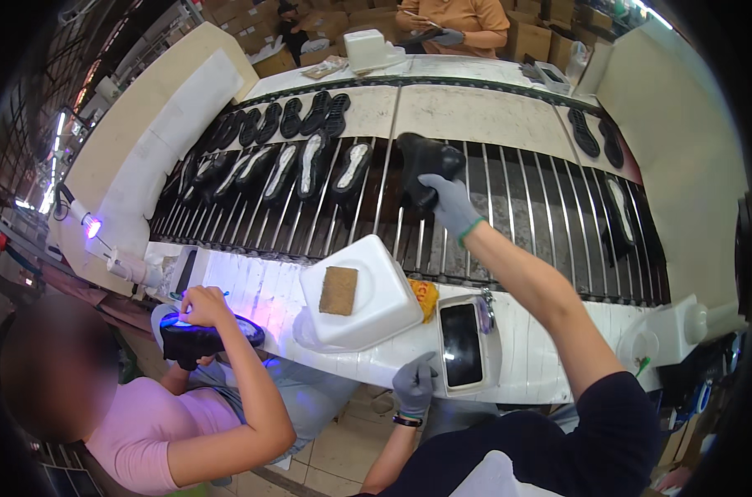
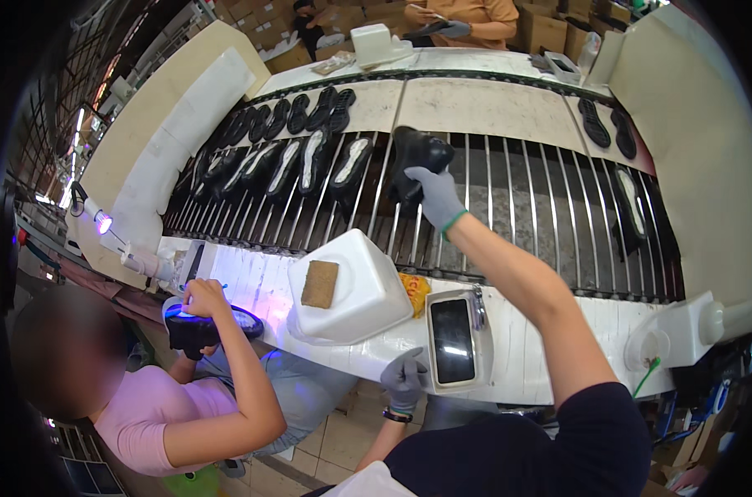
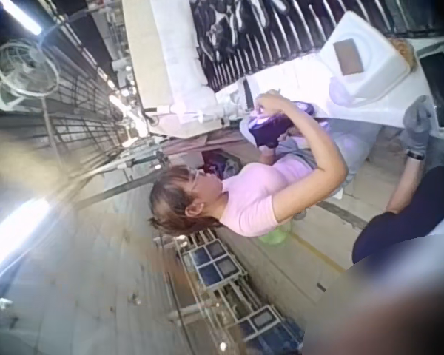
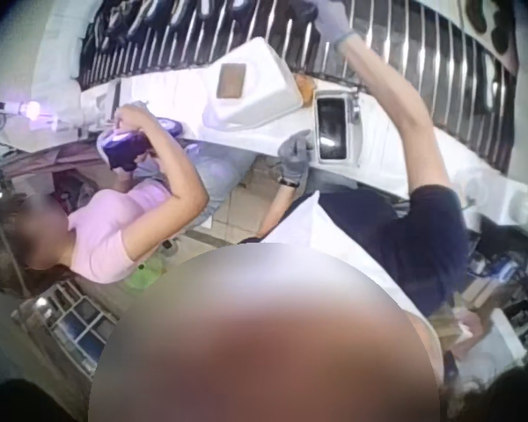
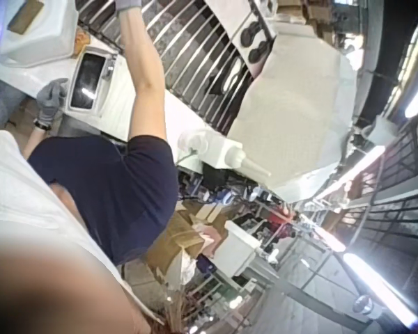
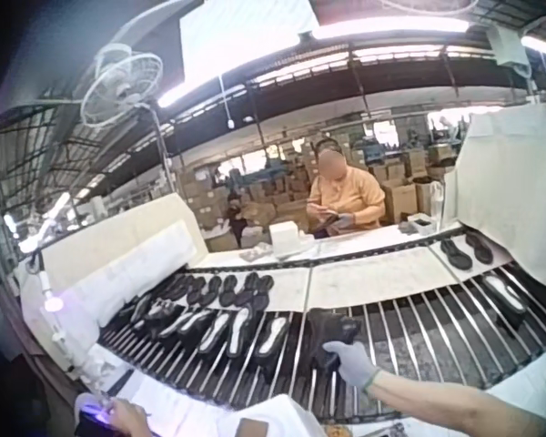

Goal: Applying adhesive to the bottom edges of black boots using a brush and solvent at a manufacturing station.

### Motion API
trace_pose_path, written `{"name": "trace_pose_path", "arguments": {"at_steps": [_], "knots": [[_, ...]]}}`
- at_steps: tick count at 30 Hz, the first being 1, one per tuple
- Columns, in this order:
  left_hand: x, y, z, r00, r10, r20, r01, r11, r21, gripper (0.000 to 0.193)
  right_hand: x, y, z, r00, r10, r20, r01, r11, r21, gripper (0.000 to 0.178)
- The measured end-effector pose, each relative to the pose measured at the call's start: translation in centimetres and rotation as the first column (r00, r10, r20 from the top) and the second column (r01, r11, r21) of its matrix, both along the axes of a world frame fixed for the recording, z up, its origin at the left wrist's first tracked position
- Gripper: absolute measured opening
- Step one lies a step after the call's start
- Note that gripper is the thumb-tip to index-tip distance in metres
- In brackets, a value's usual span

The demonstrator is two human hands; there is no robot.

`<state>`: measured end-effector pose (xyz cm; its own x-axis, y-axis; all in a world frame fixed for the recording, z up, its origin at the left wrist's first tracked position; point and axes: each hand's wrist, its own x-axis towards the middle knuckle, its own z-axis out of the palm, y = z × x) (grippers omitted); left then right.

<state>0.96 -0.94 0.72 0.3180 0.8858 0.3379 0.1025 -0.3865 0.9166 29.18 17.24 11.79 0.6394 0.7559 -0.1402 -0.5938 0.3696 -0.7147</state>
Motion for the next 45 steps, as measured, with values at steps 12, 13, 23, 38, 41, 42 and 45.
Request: {"name": "trace_pose_path", "arguments": {"at_steps": [12,13,23,38,41,42,45], "knots": [[0.0,0.0,0.4,0.996,0.065,-0.066,-0.064,0.998,0.016,0.031,4.5,1.2,-2.7,0.998,-0.062,-0.010,0.063,0.997,0.043,0.027],[0.0,0.0,0.5,0.995,0.060,-0.084,-0.059,0.998,0.010,0.030,4.9,0.6,-3.0,0.989,-0.099,0.113,0.098,0.995,0.014,0.031],[0.4,-0.2,0.2,0.990,0.056,-0.127,-0.050,0.998,0.043,0.029,6.3,4.4,-15.6,0.818,0.251,0.518,0.229,0.684,-0.693,0.056],[0.9,-0.9,-0.4,0.984,0.092,-0.154,-0.105,0.991,-0.079,0.033,25.2,-26.2,-2.9,-0.025,0.437,0.899,0.972,0.220,-0.079,0.080],[1.4,-0.9,0.4,0.981,0.075,-0.181,-0.093,0.992,-0.090,0.032,29.2,-33.3,-5.8,0.564,0.606,0.560,0.822,-0.350,-0.449,0.106],[1.5,-0.8,0.5,0.978,0.070,-0.197,-0.088,0.993,-0.084,0.032,29.5,-35.0,-7.2,0.582,0.603,0.545,0.796,-0.287,-0.532,0.109],[1.6,-0.7,0.4,0.977,0.081,-0.195,-0.102,0.990,-0.098,0.031,31.9,-36.3,-7.5,0.389,0.712,0.585,0.896,-0.145,-0.419,0.099]]}}
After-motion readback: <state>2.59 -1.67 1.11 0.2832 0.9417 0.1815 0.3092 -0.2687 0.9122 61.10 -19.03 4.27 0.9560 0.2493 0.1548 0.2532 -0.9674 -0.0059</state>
